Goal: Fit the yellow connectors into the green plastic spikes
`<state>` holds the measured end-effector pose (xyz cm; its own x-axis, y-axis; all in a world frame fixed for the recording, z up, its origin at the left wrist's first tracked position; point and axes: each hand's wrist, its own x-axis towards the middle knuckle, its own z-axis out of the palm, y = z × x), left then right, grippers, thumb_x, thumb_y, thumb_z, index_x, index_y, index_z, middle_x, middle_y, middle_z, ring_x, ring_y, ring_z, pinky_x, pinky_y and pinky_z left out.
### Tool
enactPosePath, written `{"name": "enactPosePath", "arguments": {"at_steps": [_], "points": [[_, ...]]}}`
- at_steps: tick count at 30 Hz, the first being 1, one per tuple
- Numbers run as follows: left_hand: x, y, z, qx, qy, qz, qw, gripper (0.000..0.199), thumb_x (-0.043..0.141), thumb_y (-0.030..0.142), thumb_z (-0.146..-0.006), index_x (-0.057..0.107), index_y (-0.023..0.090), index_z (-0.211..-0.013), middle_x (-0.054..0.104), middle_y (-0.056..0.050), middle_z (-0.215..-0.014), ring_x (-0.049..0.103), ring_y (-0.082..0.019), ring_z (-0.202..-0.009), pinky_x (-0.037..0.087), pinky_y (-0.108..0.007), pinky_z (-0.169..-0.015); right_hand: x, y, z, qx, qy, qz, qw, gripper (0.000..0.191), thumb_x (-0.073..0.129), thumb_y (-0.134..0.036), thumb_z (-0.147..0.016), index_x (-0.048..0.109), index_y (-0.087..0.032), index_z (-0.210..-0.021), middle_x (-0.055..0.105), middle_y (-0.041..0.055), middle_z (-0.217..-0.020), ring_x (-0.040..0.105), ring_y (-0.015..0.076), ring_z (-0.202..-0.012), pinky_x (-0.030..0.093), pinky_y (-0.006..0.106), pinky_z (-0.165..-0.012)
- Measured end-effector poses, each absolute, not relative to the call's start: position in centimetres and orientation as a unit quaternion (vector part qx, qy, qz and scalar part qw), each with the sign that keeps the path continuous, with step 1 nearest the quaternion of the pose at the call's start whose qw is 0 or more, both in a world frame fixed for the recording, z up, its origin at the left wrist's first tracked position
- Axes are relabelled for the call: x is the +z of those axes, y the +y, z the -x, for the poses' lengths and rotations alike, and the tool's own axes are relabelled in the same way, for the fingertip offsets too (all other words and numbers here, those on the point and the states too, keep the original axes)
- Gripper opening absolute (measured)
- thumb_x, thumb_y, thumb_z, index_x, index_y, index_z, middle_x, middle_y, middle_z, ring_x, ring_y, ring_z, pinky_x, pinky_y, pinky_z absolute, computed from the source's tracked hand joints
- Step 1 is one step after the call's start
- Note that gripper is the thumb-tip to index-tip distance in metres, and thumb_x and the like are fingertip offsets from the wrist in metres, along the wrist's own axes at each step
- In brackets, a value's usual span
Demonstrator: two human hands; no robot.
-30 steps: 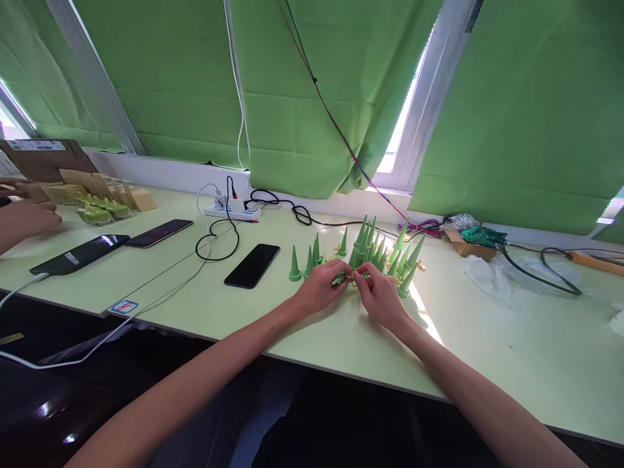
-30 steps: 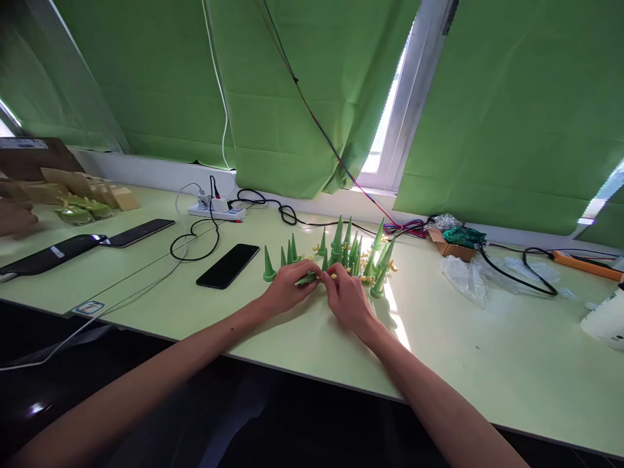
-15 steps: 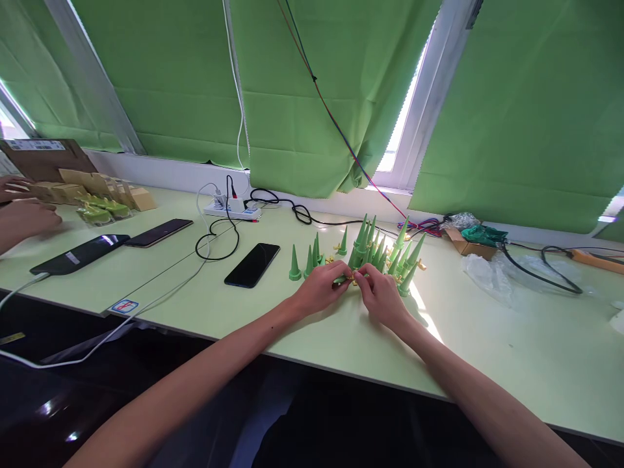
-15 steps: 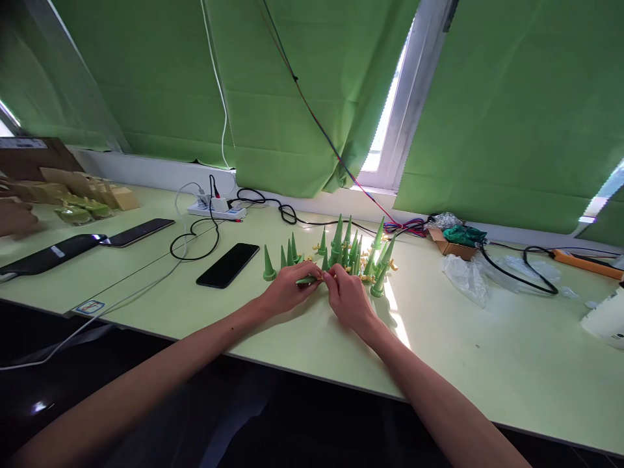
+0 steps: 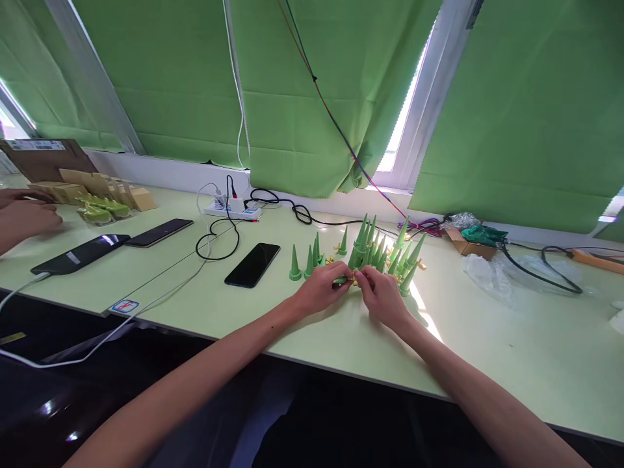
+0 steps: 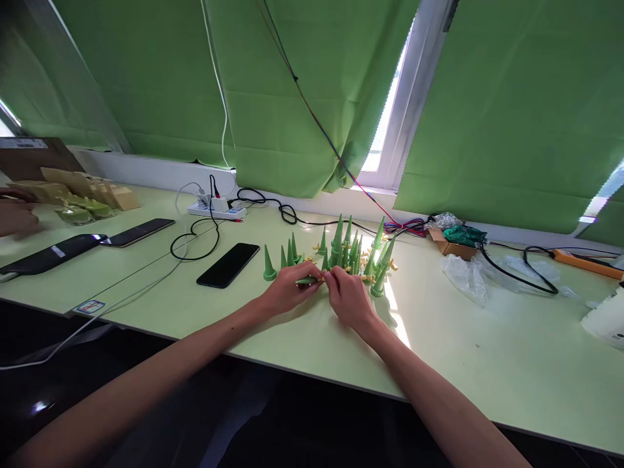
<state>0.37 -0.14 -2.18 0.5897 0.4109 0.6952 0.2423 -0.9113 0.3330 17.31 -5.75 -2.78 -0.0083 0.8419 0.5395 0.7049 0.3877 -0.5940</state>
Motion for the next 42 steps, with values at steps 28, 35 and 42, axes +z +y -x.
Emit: {"name": "enactPosePath", "arguments": {"at_steps": [28, 35, 42], "points": [[-2.2, -0.3, -0.4, 0.412, 0.183, -0.886, 0.109, 0.011, 0.052, 0.015, -0.089, 0.054, 0.018, -0.079, 0.058, 0.001, -0.073, 0.054, -0.012, -0.066, 0.041, -0.023, -0.059, -2.9, -5.8, -17.3, 0.08, -0.705, 0.547, 0.445, 0.038, 0.039, -0.041, -0.098, 0.035, -0.022, -0.065, 0.039, -0.0057, -0.052, 0.029, 0.0098, -0.048, 0.025, 0.025, -0.05], [-2.5, -0.3, -0.4, 0.416, 0.182, -0.884, 0.114, 0.011, 0.052, 0.014, -0.089, 0.054, 0.018, -0.079, 0.057, 0.001, -0.074, 0.053, -0.011, -0.067, 0.041, -0.022, -0.06, -2.9, -5.8, -17.2, 0.068, -0.706, 0.55, 0.44, 0.042, 0.039, -0.042, -0.097, 0.034, -0.021, -0.061, 0.036, -0.0054, -0.05, 0.025, 0.0101, -0.047, 0.023, 0.026, -0.05], [-3.2, -0.1, -0.4, 0.413, 0.177, -0.886, 0.118, 0.01, 0.052, 0.015, -0.088, 0.055, 0.018, -0.079, 0.057, 0.001, -0.074, 0.053, -0.011, -0.067, 0.042, -0.022, -0.06, -3.0, -5.8, -17.2, 0.063, -0.705, 0.56, 0.431, 0.047, 0.037, -0.045, -0.098, 0.032, -0.021, -0.057, 0.031, -0.0054, -0.047, 0.023, 0.0102, -0.047, 0.022, 0.027, -0.049]]}}
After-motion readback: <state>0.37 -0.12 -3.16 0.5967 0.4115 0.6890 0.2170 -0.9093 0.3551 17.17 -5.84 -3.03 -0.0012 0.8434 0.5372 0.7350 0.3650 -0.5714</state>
